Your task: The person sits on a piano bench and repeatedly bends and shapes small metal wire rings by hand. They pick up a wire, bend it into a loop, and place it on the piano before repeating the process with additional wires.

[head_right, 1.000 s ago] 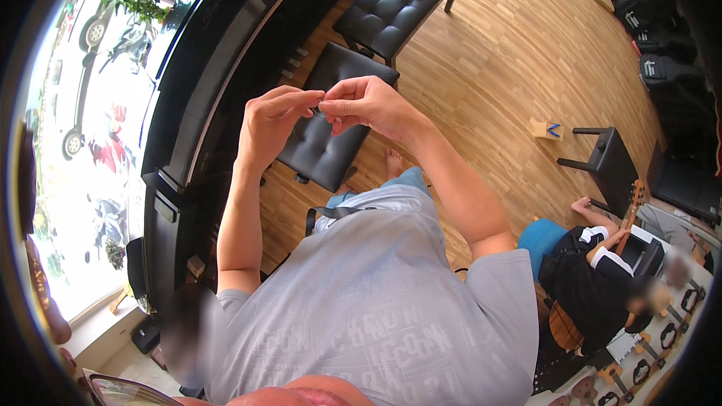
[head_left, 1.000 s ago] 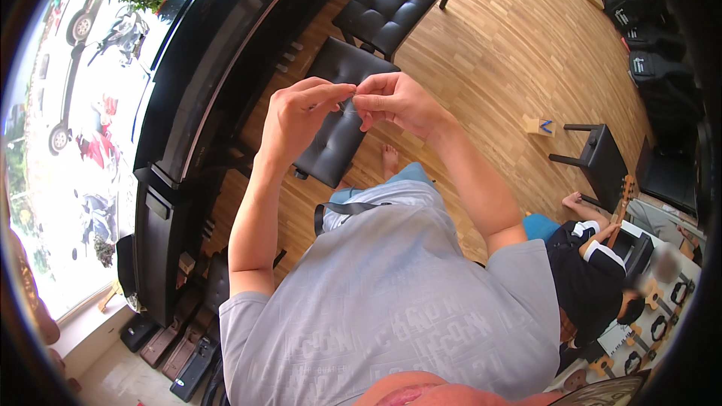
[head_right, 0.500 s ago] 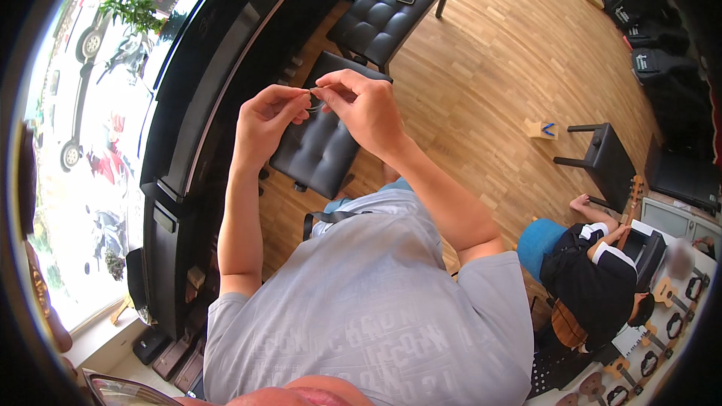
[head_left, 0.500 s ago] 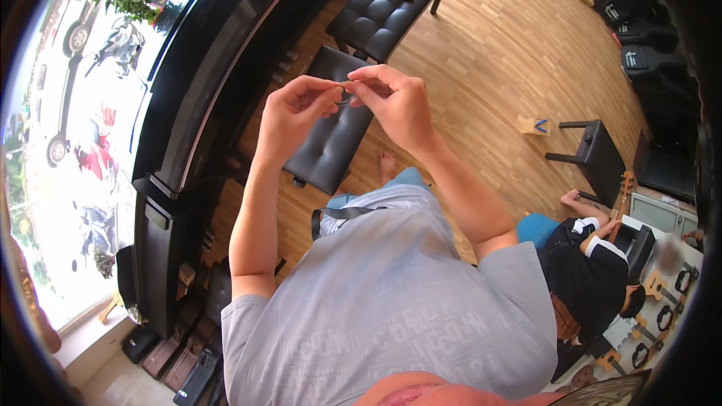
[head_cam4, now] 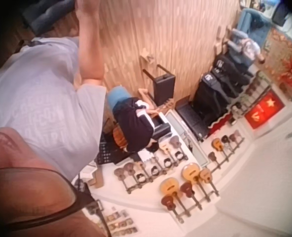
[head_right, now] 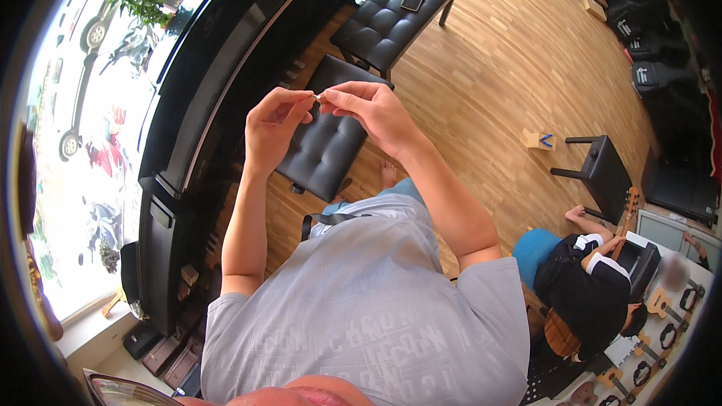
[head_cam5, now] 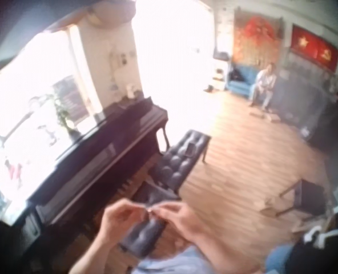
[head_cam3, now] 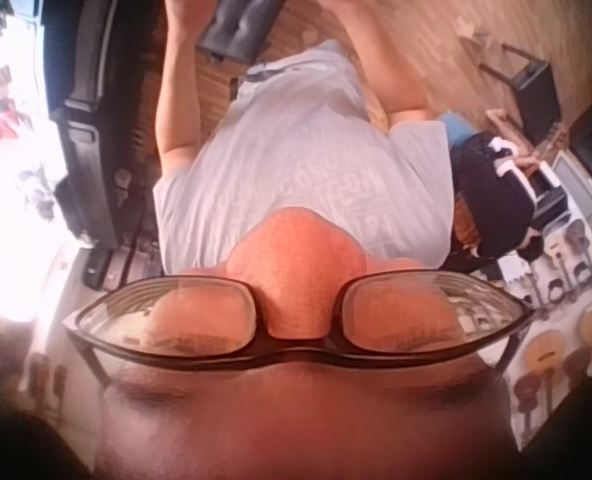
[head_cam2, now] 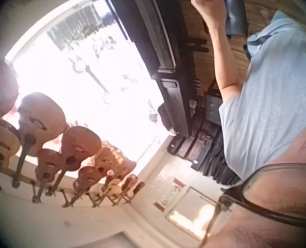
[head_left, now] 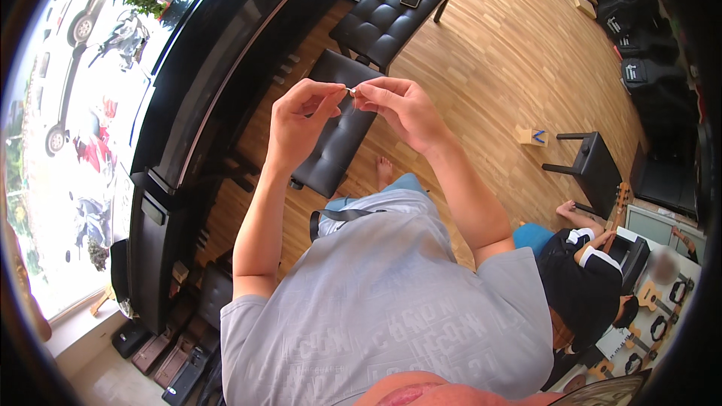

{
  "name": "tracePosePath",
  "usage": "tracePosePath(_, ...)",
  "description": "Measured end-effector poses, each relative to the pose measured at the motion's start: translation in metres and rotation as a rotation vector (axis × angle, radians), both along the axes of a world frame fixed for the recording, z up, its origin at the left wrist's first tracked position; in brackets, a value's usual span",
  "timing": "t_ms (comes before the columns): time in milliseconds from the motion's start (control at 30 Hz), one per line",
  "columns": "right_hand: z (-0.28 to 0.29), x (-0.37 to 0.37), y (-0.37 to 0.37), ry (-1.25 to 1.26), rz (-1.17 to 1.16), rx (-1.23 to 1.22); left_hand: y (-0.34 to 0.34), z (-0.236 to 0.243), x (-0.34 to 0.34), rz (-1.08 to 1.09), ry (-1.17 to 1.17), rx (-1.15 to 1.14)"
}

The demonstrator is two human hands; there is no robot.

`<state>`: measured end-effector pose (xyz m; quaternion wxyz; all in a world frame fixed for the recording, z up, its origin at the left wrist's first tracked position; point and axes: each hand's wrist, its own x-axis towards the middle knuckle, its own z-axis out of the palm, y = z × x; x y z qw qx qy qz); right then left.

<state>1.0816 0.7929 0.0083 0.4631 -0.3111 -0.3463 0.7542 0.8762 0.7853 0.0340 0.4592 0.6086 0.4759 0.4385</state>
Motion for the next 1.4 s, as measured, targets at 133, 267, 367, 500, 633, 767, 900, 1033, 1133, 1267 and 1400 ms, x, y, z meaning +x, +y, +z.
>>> tracePosePath(133,-0.001,0.001,0.001,0.115,0.081,-0.105,-0.001,-0.003,-0.003,0.028,0.022,0.017)
tracePosePath(267,-0.006,-0.005,0.006,-0.025,0.101,-0.018,-0.004,-0.001,-0.001,0.073,0.192,0.148)
tracePosePath(367,-0.011,-0.009,0.011,-0.139,0.064,0.055,-0.007,-0.003,-0.002,0.104,0.253,0.149)
tracePosePath(500,-0.025,-0.024,0.017,-0.615,-0.201,0.56,-0.009,-0.014,-0.009,0.149,0.0,-0.245)
tracePosePath(633,-0.039,-0.039,0.021,-0.597,-0.241,0.698,-0.012,-0.017,-0.023,0.093,-0.1,-0.432)
tracePosePath(767,-0.044,-0.053,0.018,-0.56,-0.148,0.638,-0.023,-0.021,-0.039,0.1,-0.096,-0.485)
tracePosePath(900,-0.033,-0.064,0.017,-0.513,0.156,0.381,-0.04,-0.015,-0.061,0.07,-0.086,-0.474)
tracePosePath(1033,-0.024,-0.091,0.001,-0.506,0.205,0.311,-0.059,-0.006,-0.089,0.106,-0.021,-0.486)
tracePosePath(1133,-0.005,-0.127,-0.026,-0.625,-0.094,0.471,-0.072,-0.019,-0.117,0.271,-0.094,-0.416)
tracePosePath(1267,0.001,-0.142,-0.085,-0.604,-0.018,0.519,-0.097,-0.025,-0.157,0.431,-0.391,-0.359)
tracePosePath(1400,-0.015,-0.176,-0.142,-0.597,0.553,0.213,-0.118,-0.02,-0.188,0.506,-0.722,-0.327)
